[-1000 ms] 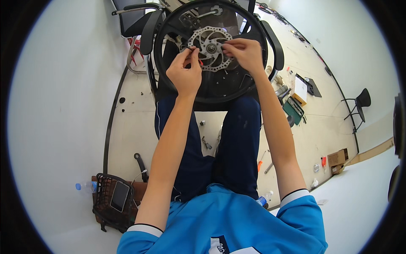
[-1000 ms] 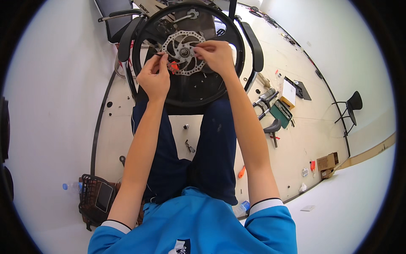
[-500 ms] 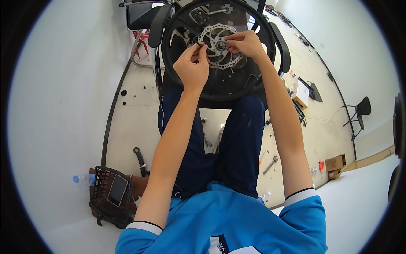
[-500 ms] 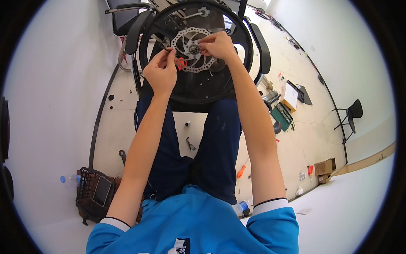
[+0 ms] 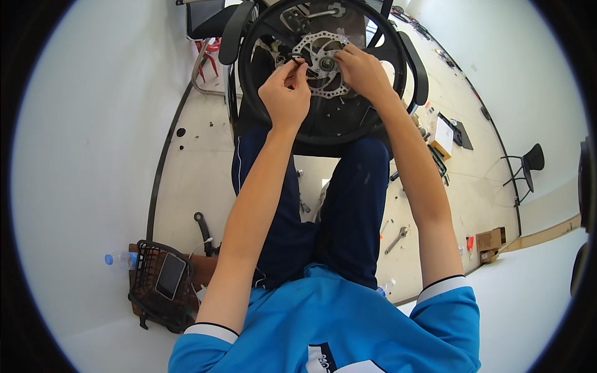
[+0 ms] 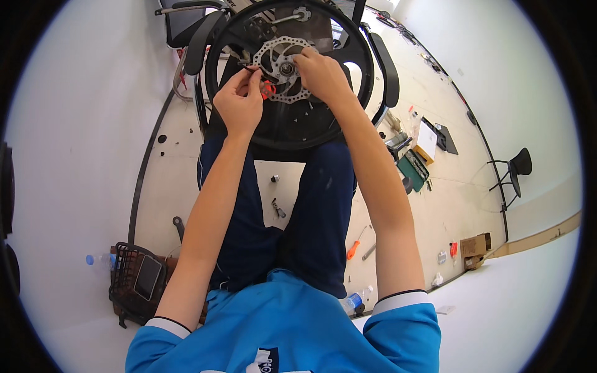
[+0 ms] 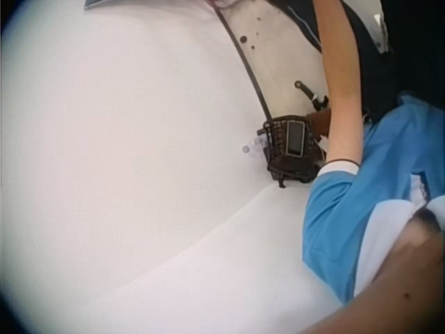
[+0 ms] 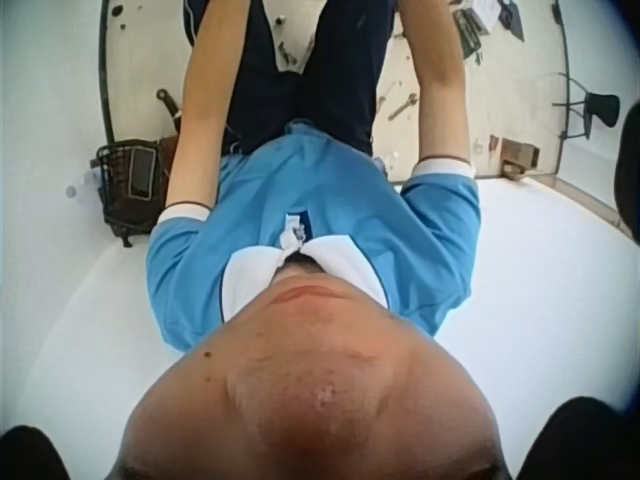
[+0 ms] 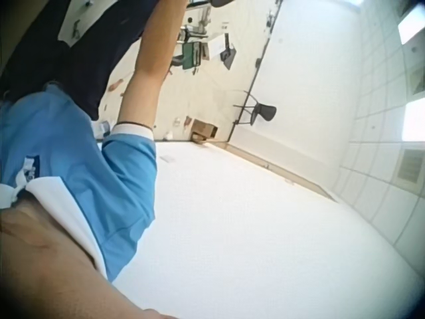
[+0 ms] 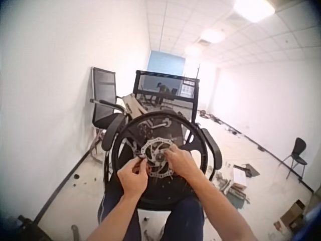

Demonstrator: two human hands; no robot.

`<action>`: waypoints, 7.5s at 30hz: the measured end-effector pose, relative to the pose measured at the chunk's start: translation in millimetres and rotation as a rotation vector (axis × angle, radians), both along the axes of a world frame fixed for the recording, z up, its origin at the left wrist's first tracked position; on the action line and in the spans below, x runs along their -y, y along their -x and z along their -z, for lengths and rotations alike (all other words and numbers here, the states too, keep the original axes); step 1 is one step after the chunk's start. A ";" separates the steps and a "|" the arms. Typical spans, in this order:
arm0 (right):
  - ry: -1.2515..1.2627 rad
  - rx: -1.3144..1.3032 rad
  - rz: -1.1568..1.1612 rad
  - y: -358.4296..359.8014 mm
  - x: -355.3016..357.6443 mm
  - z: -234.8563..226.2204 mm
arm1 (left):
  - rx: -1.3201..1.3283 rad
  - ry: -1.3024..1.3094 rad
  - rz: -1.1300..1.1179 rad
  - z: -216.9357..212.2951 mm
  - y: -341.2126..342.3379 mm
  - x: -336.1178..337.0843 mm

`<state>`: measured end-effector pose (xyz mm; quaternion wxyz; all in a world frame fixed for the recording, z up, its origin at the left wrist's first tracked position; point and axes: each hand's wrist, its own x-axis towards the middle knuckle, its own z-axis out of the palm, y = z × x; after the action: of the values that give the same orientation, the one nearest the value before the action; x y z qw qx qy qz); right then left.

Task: The person sits on the floor and assembles a bicycle disc brake rotor, inserting and adjusting small metal pins and springs into the rotor using their hands and a small tool. The person repeatedly picks up pins, places them into the rotor, and uses a tool to adjust components.

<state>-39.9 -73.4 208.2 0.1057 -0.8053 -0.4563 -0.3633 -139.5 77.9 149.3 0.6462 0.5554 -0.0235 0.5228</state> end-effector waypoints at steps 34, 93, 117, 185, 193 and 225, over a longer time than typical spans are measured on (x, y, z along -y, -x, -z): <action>-0.306 -0.309 -0.052 5.0 -4.9 1.6 | -0.060 0.045 0.030 9.5 -3.6 -2.7; -0.455 -0.164 -0.198 -13.2 -4.0 24.8 | -0.079 -0.233 0.175 -78.2 -51.2 -7.1; -0.487 -0.456 -0.224 -3.1 2.6 4.6 | -0.139 -0.361 0.215 -46.5 -44.2 -21.7; -0.570 -0.344 -0.262 11.5 -6.9 14.8 | 0.165 -0.678 0.064 -49.7 -41.9 -5.9; -0.672 -0.308 -0.259 5.8 -16.8 26.7 | 0.136 -0.636 -0.049 -37.7 -38.7 -8.2; -0.648 -0.433 -0.273 14.0 -10.2 24.4 | 0.148 -0.860 0.058 -43.0 -41.6 -10.2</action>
<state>-53.9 -63.2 183.8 0.4945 -0.7202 -0.3884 -0.2931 -97.9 88.1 192.3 0.3669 0.7342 -0.3010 0.4856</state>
